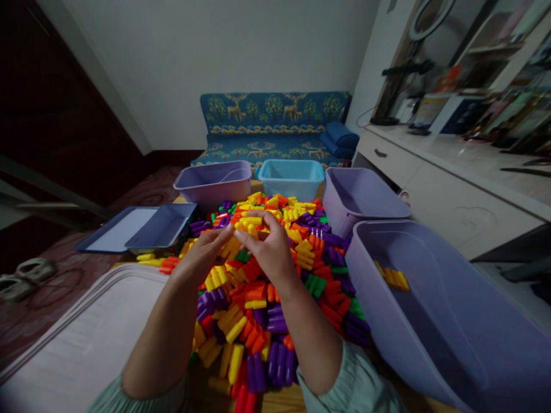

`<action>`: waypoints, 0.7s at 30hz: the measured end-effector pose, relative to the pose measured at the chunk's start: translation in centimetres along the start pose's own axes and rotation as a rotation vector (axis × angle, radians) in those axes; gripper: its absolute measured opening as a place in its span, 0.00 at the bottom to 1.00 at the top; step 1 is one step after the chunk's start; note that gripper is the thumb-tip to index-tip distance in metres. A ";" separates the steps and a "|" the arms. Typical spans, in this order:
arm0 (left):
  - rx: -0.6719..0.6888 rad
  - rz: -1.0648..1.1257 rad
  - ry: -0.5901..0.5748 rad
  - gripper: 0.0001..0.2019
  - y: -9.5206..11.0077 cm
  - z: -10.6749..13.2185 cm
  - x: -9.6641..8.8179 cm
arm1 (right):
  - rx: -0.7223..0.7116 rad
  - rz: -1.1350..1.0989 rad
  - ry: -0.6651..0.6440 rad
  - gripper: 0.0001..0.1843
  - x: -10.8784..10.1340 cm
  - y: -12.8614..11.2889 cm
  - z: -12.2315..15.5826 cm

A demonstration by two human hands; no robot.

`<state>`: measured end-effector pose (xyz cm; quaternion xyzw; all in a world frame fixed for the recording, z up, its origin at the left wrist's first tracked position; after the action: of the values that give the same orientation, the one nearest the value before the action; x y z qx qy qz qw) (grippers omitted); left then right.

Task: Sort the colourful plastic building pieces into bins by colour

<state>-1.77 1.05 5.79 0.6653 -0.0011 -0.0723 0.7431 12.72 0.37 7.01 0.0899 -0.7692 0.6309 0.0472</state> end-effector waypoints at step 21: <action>0.039 0.012 0.030 0.25 -0.3 -0.3 -0.4 | -0.377 -0.883 1.073 0.25 -14.3 -5.1 -0.2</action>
<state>-2.14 1.32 5.50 0.6806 0.0047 -0.0577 0.7304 27.69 0.70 9.28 0.0603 -0.6277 0.3669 0.6840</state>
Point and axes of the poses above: each hand's wrist, its own z-axis away from the middle knuckle, its own x-axis out of the palm, y = z × x, the point moved 2 cm from there along -z, towards the middle knuckle
